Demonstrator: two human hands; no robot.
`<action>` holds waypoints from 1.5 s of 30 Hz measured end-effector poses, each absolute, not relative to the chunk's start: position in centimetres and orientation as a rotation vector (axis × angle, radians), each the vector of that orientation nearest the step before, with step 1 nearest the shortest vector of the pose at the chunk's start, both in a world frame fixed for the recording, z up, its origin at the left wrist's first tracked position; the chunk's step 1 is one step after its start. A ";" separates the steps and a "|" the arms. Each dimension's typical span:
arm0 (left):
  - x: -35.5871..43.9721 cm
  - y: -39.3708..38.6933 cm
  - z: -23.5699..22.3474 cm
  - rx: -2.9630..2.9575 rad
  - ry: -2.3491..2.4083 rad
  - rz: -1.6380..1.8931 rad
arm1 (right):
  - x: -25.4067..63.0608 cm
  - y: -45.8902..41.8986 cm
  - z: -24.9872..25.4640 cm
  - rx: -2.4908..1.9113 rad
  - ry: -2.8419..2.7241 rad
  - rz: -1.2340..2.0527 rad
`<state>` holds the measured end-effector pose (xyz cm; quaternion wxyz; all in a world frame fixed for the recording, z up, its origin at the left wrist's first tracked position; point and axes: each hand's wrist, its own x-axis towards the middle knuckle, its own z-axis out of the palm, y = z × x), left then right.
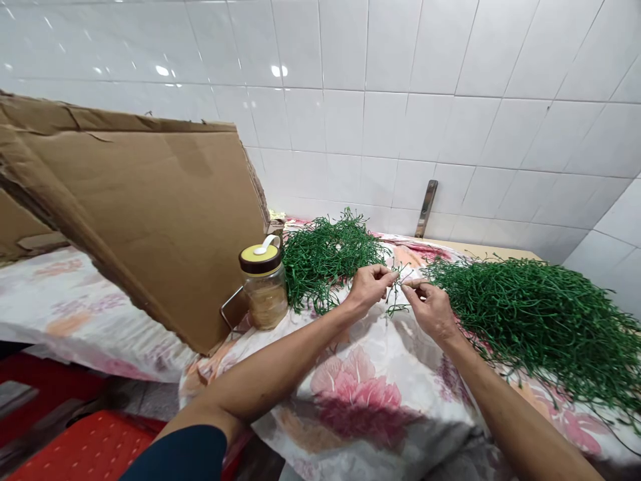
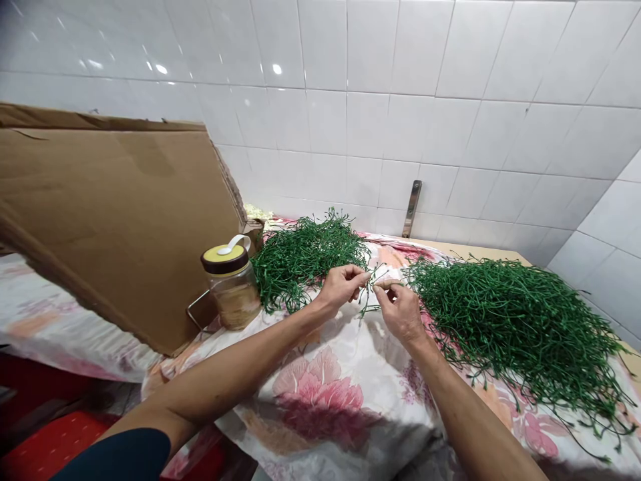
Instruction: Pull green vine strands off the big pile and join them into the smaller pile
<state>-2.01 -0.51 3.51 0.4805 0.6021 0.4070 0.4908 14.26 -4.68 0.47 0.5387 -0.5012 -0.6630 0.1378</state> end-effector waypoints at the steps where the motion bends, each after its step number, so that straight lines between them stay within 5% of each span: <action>1: -2.0 -0.5 3.5 1.450 0.978 1.165 | 14.3 -4.6 0.4 -1.197 -1.561 0.355; 11: -2.1 -0.4 3.0 1.469 0.895 1.060 | 14.3 -4.3 0.3 -1.188 -1.522 0.528; 26: -1.9 -2.1 2.1 2.217 0.842 1.520 | 13.9 -3.9 -0.8 -1.420 -1.294 0.828; 35: -1.6 -0.3 2.1 1.584 0.861 1.048 | 14.1 -4.3 1.4 -1.168 -1.005 1.045; 45: -1.8 0.0 2.2 1.506 0.872 1.071 | 14.1 -4.8 1.9 -1.110 -1.030 1.370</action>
